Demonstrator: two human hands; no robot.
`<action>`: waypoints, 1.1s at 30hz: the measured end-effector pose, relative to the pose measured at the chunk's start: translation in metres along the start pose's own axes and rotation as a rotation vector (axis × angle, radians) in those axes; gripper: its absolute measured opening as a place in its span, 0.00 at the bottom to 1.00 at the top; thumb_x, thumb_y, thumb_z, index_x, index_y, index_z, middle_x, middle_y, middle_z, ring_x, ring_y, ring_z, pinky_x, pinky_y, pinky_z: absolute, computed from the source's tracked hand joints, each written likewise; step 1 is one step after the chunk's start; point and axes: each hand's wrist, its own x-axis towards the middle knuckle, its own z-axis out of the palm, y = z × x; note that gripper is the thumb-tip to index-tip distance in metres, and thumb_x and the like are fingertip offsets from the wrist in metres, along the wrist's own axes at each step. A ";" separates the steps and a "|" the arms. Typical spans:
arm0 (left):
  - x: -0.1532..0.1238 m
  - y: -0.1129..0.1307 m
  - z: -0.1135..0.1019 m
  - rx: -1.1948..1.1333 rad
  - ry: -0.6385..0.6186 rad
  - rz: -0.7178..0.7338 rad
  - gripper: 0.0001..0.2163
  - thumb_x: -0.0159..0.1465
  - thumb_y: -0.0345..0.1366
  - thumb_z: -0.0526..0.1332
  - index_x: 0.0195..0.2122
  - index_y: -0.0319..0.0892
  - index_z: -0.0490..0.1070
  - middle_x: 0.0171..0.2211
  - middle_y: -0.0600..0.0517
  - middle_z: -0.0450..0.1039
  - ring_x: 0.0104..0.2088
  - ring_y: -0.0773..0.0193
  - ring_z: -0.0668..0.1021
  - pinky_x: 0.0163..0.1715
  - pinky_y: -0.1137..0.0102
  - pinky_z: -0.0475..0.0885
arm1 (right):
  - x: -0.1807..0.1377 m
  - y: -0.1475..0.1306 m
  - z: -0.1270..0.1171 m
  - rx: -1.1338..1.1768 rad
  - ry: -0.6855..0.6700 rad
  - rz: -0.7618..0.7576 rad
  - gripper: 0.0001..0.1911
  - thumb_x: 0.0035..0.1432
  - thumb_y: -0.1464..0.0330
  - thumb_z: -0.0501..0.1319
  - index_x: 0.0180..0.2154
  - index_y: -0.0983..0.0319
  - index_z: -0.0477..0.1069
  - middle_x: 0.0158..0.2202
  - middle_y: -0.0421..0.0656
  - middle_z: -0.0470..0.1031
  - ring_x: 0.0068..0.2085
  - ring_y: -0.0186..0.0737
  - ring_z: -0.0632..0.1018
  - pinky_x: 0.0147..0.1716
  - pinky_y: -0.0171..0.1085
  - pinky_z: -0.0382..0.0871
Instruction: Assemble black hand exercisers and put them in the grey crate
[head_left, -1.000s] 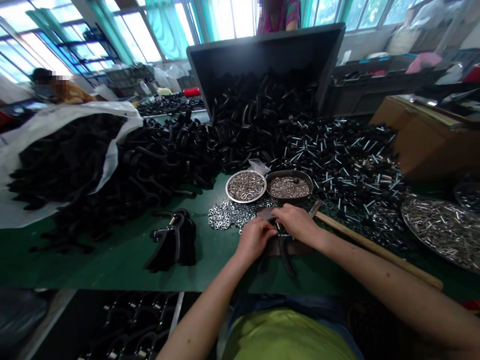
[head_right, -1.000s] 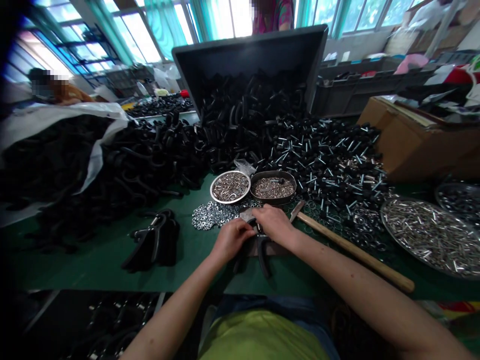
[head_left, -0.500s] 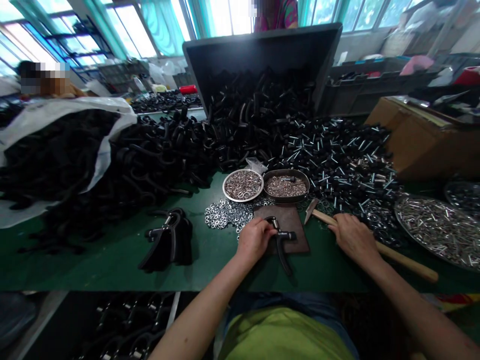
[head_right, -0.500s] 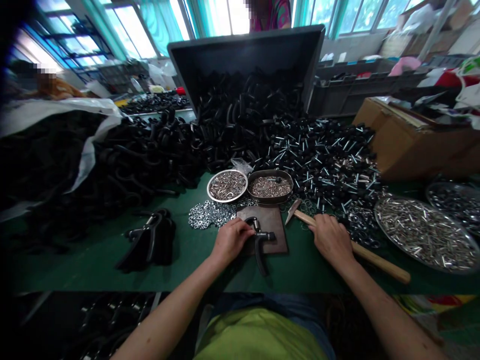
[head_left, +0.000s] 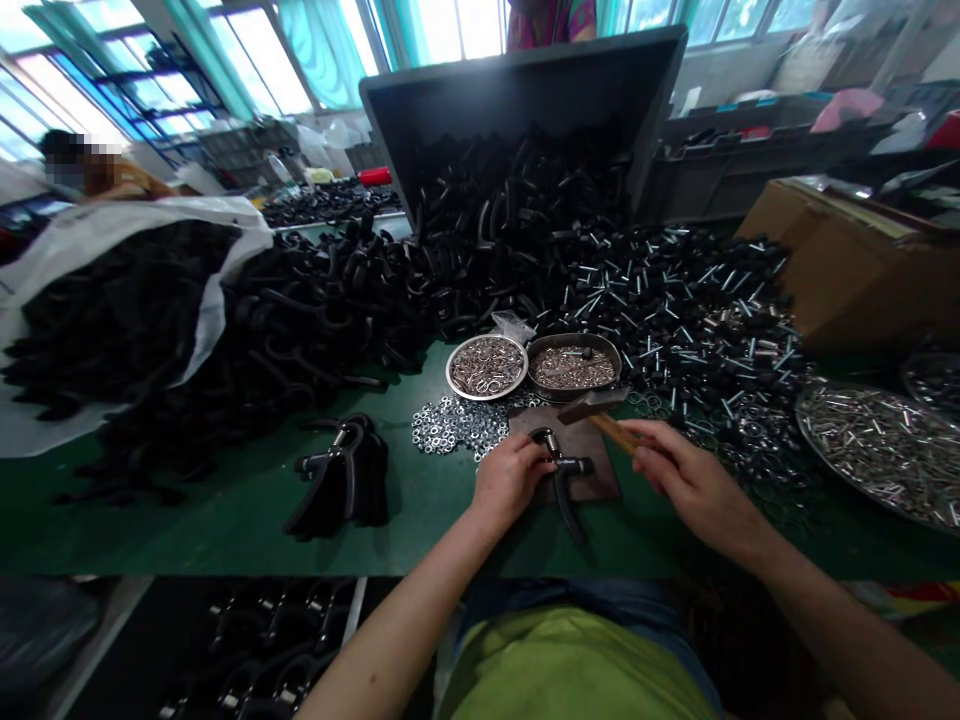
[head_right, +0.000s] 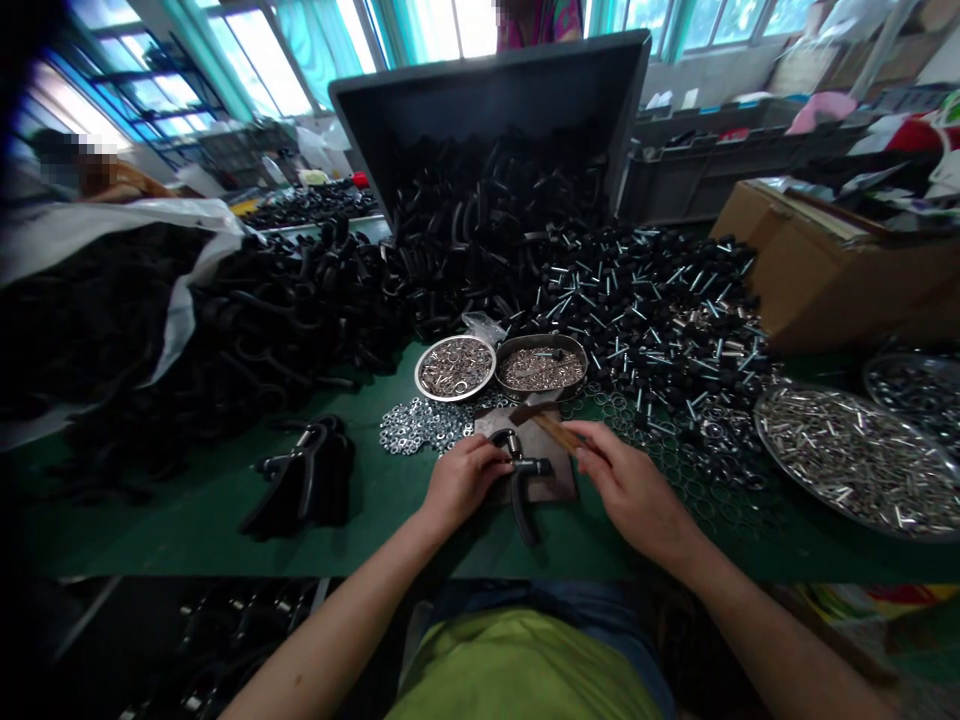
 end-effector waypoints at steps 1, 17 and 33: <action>-0.003 -0.001 -0.002 -0.053 0.002 -0.034 0.11 0.60 0.41 0.62 0.43 0.44 0.71 0.37 0.50 0.72 0.38 0.60 0.74 0.36 0.69 0.67 | -0.003 -0.003 0.003 0.016 0.005 -0.031 0.19 0.63 0.64 0.46 0.53 0.59 0.64 0.40 0.45 0.77 0.38 0.39 0.77 0.36 0.37 0.70; -0.019 0.007 -0.005 -0.289 -0.020 -0.197 0.19 0.59 0.28 0.57 0.50 0.49 0.72 0.37 0.48 0.71 0.36 0.59 0.74 0.39 0.64 0.69 | -0.027 0.083 0.017 -0.804 0.150 -0.143 0.19 0.64 0.64 0.50 0.54 0.53 0.66 0.34 0.43 0.73 0.32 0.40 0.74 0.28 0.37 0.66; -0.035 0.063 -0.014 -1.393 -0.114 -0.743 0.23 0.54 0.37 0.66 0.52 0.41 0.70 0.59 0.46 0.63 0.60 0.55 0.63 0.61 0.64 0.55 | 0.140 0.042 0.007 -0.783 0.003 -0.057 0.16 0.61 0.64 0.52 0.37 0.62 0.77 0.40 0.49 0.76 0.46 0.46 0.69 0.43 0.41 0.62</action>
